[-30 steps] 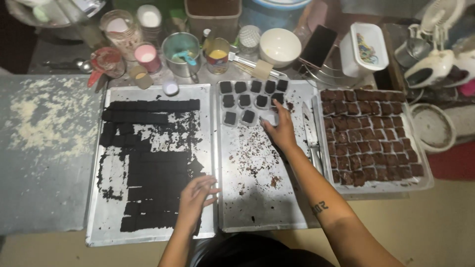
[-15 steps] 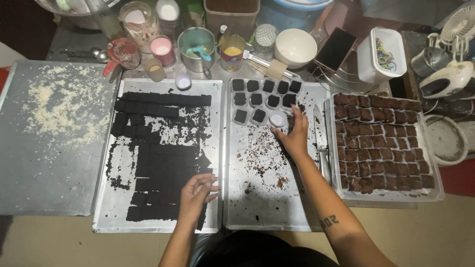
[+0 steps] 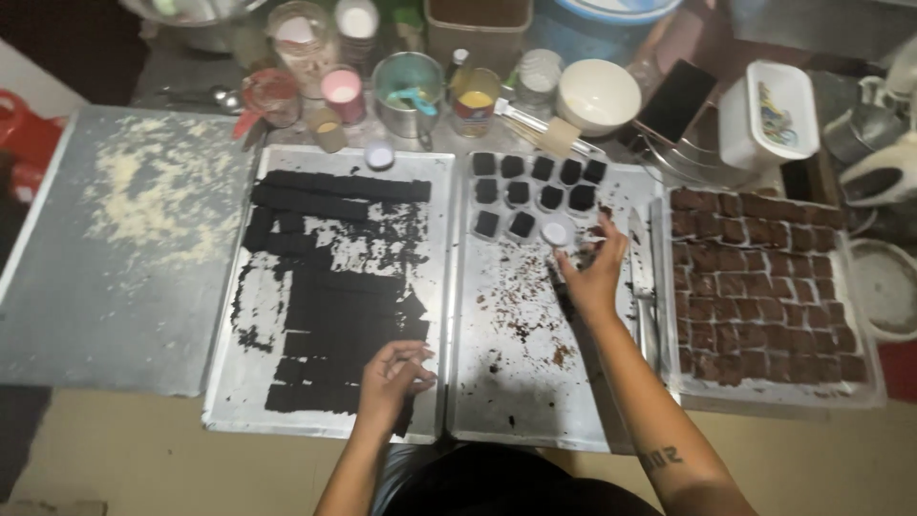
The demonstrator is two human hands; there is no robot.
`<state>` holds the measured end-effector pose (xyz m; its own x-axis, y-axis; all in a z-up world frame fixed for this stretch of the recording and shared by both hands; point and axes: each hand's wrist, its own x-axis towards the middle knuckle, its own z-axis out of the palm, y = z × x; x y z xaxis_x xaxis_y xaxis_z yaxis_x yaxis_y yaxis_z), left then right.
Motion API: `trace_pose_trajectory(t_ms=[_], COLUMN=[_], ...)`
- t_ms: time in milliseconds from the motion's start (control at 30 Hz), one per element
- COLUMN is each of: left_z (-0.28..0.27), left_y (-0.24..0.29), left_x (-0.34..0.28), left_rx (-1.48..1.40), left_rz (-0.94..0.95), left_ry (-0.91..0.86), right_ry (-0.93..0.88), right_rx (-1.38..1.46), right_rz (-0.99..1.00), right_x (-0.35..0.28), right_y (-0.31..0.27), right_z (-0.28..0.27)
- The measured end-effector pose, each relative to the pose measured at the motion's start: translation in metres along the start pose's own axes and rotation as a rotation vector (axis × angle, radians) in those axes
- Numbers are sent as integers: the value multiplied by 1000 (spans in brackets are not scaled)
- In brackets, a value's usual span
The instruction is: The person picks up dark chocolate cubes and places them individually into white paper liners on a metal tray by hand.
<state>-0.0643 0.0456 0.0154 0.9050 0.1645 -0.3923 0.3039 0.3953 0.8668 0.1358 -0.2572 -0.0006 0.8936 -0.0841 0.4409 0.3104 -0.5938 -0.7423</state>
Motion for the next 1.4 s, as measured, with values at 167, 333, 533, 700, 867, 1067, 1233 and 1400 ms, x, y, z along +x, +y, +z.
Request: trace_pose_trajectory(t_ms=[167,333,533,700,867,1067,1233,1400], left_z=[-18,-27,-48,-52,-55,-51,-55,-54], left_y=[-11,-8,-6,15,30,43,39,44], left_x=[-7,-19,-31,-46,-52,-55,-53,-57], left_rx=[-3,7,-2,64,48,43,17,95], left_rz=[-4,-1,-57,-21,-69,-86,-85,-58], left_ry=[27,110,198,248,267,254,244,262], right_ry=[-430,-631,-827,-856,-920,-717,-698,-753], right_rx=[188,204,76,6,-37,51,-18,-203], right_rz=[-155,-533,-416,-341,-263,-378,-459,-537], right_x=[9,11,5,0,5,1,0,-1], right_y=[-72,-139,-184,-185,-189,-179,-185,-191], right_z=[82,179,258,297,291,287,282,289])
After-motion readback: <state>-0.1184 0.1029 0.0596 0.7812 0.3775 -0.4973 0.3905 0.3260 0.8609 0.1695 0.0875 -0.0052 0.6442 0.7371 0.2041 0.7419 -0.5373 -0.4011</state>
